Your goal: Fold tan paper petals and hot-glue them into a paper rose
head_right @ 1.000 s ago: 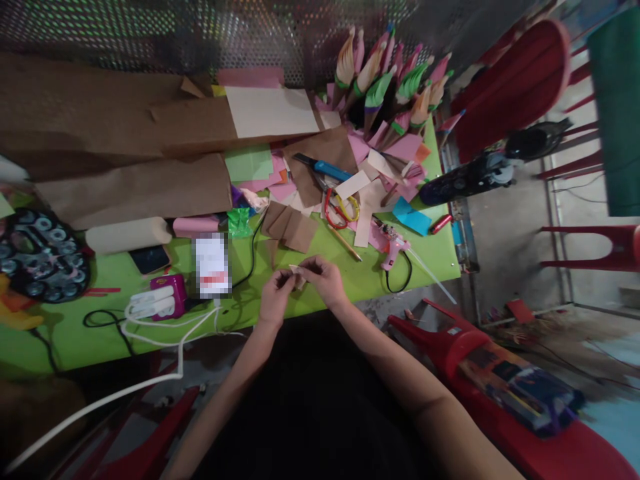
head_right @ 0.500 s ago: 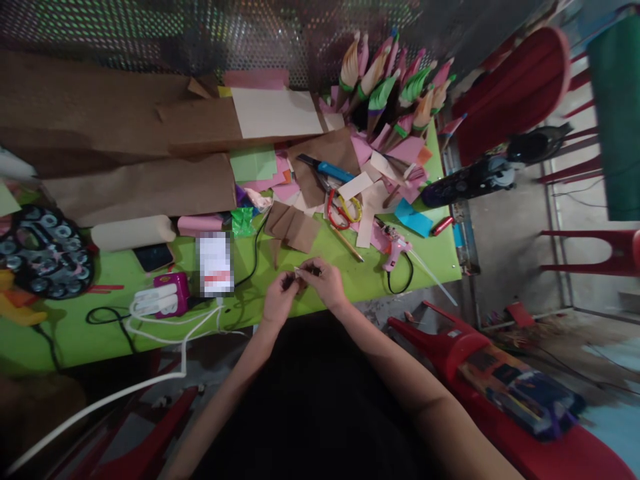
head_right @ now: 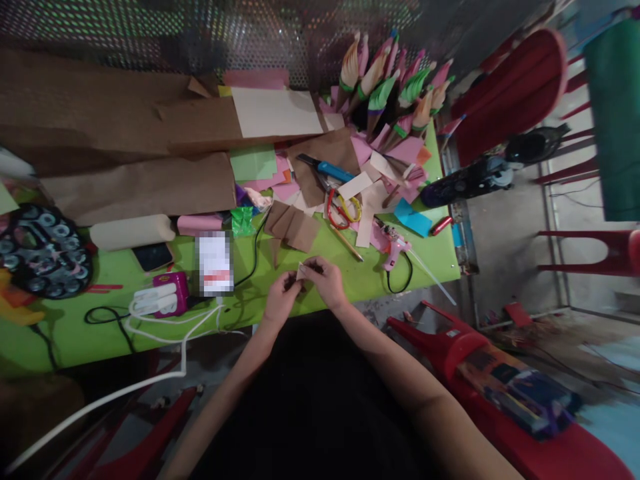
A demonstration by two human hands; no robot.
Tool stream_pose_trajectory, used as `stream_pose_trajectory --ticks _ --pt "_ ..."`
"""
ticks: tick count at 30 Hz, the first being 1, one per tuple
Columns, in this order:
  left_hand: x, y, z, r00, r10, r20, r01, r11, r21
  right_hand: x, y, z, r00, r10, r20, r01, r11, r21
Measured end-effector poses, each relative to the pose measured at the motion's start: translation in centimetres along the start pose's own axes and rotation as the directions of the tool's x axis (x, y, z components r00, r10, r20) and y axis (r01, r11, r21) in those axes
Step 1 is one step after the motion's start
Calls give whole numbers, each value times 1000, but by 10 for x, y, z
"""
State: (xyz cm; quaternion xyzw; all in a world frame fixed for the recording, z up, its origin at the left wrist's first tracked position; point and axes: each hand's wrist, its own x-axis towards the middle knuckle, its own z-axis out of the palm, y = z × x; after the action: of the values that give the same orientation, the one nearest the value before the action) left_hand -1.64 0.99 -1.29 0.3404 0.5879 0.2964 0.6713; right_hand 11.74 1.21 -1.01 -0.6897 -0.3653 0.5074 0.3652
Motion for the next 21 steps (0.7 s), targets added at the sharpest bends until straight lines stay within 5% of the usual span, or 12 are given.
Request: stream_pose_trajectory --ticks 9,21 --pt "-1 -1 -1 996 -8 -86 2 997 -78 -2 7 -2 1000 -1 22 1 1000 -23" --pt "-2 -6 -4 1000 -23 1 23 998 -57 -2 8 -6 1000 -3 17 4 999 -36"
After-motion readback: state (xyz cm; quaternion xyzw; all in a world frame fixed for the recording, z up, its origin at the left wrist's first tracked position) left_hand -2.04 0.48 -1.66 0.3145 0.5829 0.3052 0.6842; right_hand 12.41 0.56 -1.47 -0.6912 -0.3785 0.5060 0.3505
